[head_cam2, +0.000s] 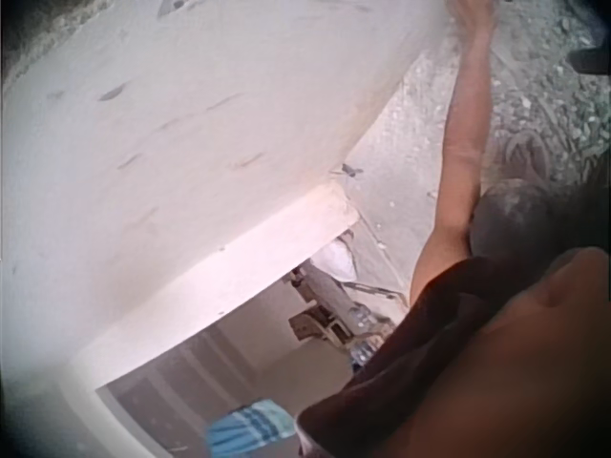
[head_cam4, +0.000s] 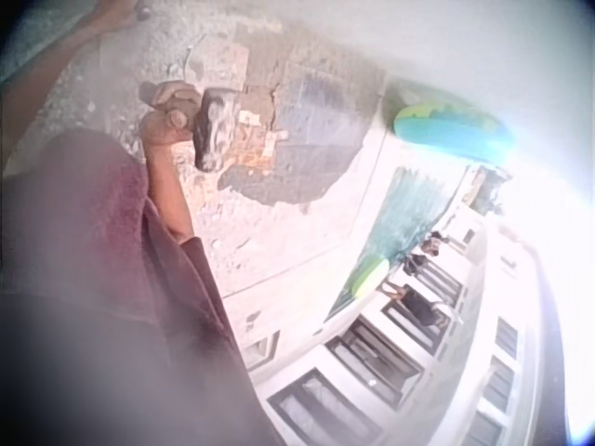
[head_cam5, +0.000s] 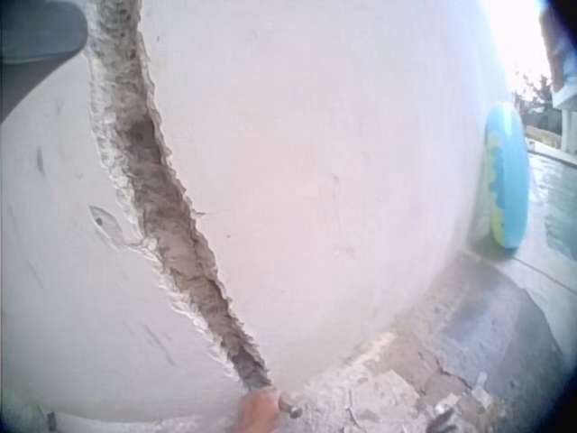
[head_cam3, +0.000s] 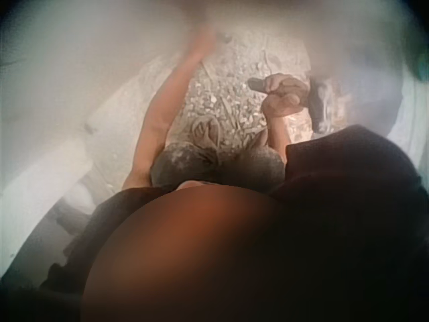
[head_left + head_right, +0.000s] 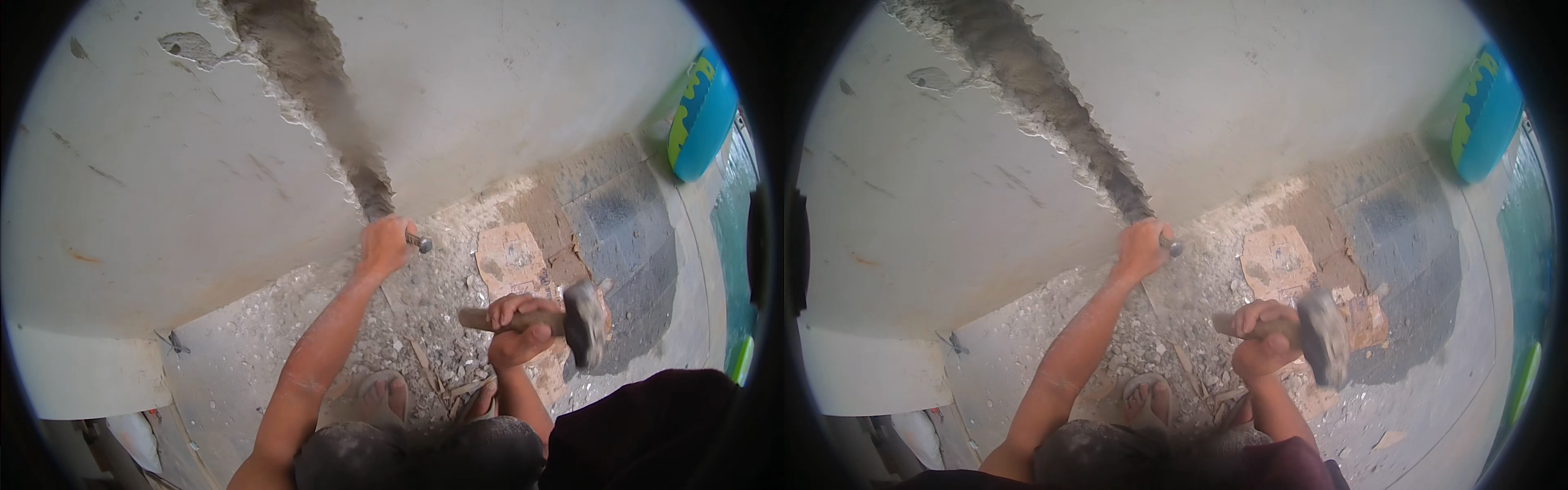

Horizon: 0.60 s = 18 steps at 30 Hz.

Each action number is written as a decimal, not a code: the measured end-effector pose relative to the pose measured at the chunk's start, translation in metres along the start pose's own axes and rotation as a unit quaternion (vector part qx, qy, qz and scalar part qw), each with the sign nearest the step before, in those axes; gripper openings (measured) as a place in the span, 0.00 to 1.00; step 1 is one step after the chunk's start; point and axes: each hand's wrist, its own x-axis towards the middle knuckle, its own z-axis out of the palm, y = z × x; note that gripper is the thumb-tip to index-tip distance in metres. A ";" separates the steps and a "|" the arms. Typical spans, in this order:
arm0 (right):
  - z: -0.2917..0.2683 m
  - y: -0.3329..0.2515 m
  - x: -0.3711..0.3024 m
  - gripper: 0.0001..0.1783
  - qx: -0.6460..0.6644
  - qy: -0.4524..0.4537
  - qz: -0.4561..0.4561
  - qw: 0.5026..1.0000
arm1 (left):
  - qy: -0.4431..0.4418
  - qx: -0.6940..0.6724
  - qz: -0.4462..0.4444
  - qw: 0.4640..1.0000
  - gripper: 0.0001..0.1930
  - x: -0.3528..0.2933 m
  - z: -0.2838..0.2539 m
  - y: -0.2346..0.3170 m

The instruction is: The person uses a hammer and chisel to chip away at a vertical section of a white wall. They repeatedly strike the chisel to remove plaster and debris, creating a deeper groove in the wall surface.

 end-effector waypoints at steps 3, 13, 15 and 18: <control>-0.018 0.064 -0.014 0.14 -0.395 -0.168 0.035 0.903 | 0.007 -0.002 0.003 1.000 0.04 0.002 0.012 -0.006; -0.043 0.059 -0.042 0.14 -0.496 -0.327 0.029 0.804 | 0.068 -0.075 0.054 0.993 0.10 -0.020 0.021 -0.013; -0.015 0.075 -0.034 0.14 -0.457 -0.324 0.197 0.805 | 0.083 -0.077 0.044 0.993 0.11 -0.023 0.020 -0.028; -0.026 0.044 -0.047 0.16 -0.430 -0.300 0.214 0.824 | 0.099 -0.062 0.066 0.991 0.11 -0.035 0.027 -0.027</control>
